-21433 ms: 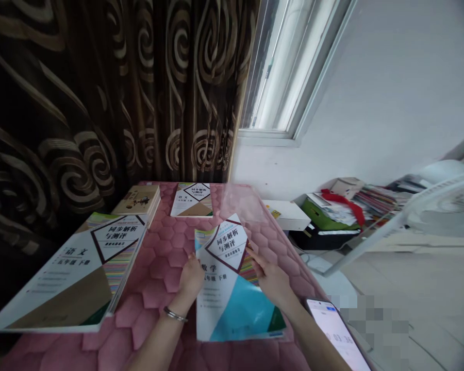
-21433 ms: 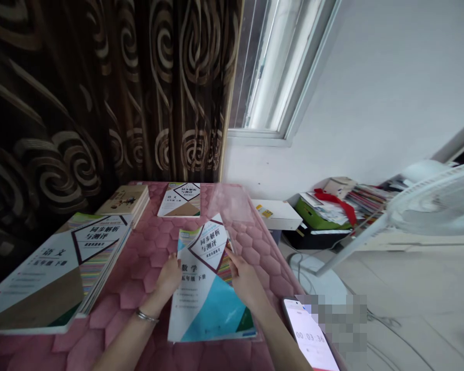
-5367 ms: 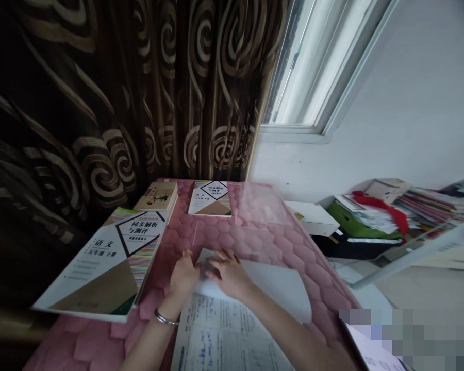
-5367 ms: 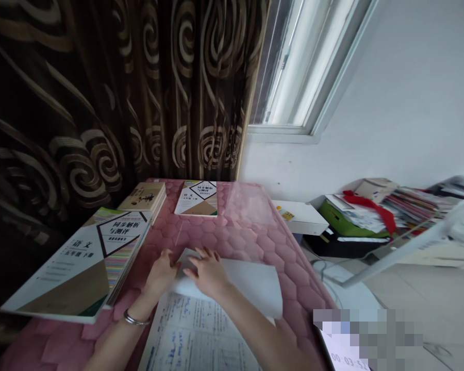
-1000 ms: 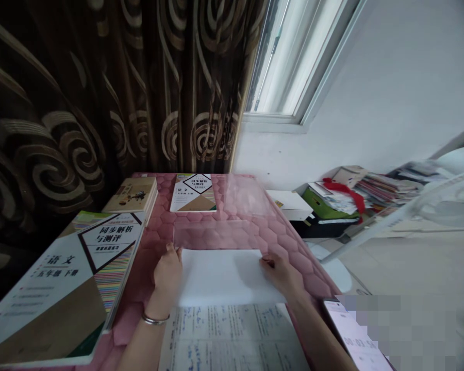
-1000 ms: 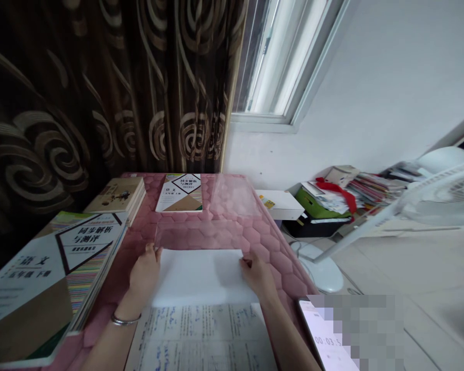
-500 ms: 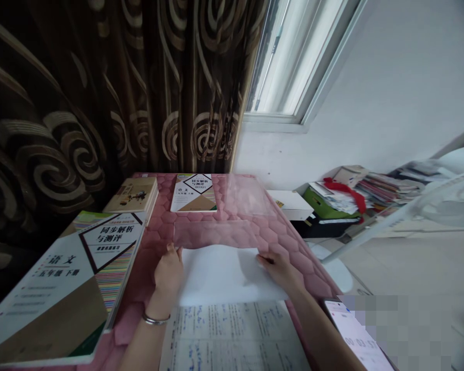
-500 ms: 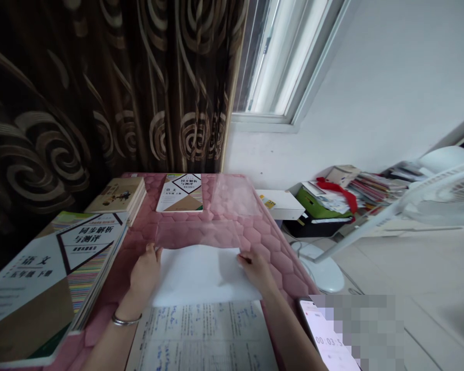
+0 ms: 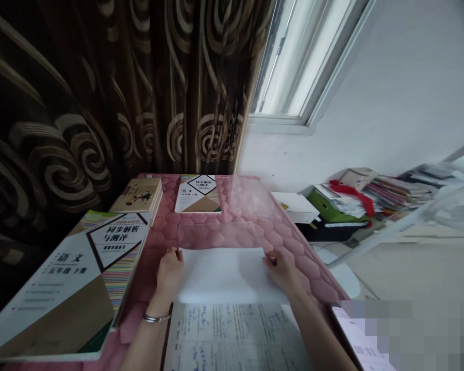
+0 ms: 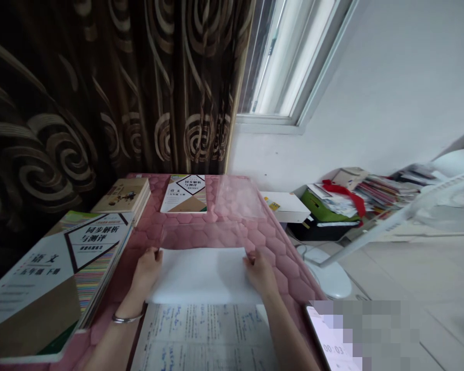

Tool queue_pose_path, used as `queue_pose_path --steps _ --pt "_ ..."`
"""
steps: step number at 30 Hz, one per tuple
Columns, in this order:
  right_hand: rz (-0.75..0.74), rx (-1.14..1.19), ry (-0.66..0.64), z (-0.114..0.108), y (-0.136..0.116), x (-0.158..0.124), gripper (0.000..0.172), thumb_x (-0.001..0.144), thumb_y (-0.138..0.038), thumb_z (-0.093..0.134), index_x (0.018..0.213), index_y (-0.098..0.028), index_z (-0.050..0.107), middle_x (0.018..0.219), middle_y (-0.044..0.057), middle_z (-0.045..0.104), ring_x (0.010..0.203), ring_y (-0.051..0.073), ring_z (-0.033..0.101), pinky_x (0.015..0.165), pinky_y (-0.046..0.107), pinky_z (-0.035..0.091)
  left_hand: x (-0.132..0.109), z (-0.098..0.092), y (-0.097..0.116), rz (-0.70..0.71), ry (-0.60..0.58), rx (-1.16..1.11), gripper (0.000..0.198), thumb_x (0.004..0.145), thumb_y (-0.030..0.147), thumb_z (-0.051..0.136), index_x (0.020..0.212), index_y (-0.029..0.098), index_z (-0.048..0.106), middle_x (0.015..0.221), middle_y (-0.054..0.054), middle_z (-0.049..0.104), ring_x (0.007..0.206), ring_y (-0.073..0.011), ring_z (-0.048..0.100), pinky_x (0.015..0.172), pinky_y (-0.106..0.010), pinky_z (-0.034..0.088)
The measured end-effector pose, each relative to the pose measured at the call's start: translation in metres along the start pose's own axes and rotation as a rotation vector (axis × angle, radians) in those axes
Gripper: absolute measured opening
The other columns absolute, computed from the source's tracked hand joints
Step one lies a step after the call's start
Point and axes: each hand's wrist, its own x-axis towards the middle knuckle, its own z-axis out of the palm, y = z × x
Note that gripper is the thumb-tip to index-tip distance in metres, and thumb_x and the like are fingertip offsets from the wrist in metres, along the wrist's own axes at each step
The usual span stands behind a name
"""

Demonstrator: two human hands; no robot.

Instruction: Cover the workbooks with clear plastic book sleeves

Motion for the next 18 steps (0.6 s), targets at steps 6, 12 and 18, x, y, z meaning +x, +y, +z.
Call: queue_pose_path --steps 6,12,18 --pt "0.108 -0.038 -0.012 -0.008 -0.009 -0.005 0.029 0.085 -0.035 0.048 0.1 -0.017 0.065 0.087 0.008 0.071 0.08 0.022 0.068 0.067 0.029 0.047 0.01 -0.008 -0.002 -0.061 -0.1 -0.186 0.02 0.084 0.011 0.054 0.097 0.009 0.07 0.092 -0.011 0.076 0.084 -0.0173 0.072 0.073 -0.022 0.049" --pt "0.1 -0.192 -0.083 -0.025 -0.017 -0.01 0.029 0.087 -0.04 0.049 0.082 -0.02 0.07 0.074 0.006 0.069 0.073 0.022 0.066 0.062 0.029 0.045 0.009 -0.011 -0.003 -0.057 -0.115 -0.23 0.019 0.084 0.018 0.054 0.088 0.012 0.072 0.089 -0.01 0.077 0.084 -0.0196 0.071 0.071 -0.024 0.049" --pt "0.101 -0.185 -0.077 -0.026 -0.018 -0.007 0.027 0.085 -0.04 0.053 0.077 -0.021 0.07 0.069 0.006 0.068 0.073 0.022 0.067 0.061 0.028 0.045 0.011 -0.013 -0.003 -0.067 -0.111 -0.21 0.019 0.081 0.022 0.055 0.077 0.013 0.071 0.082 -0.011 0.076 0.087 -0.0231 0.07 0.07 -0.026 0.047"
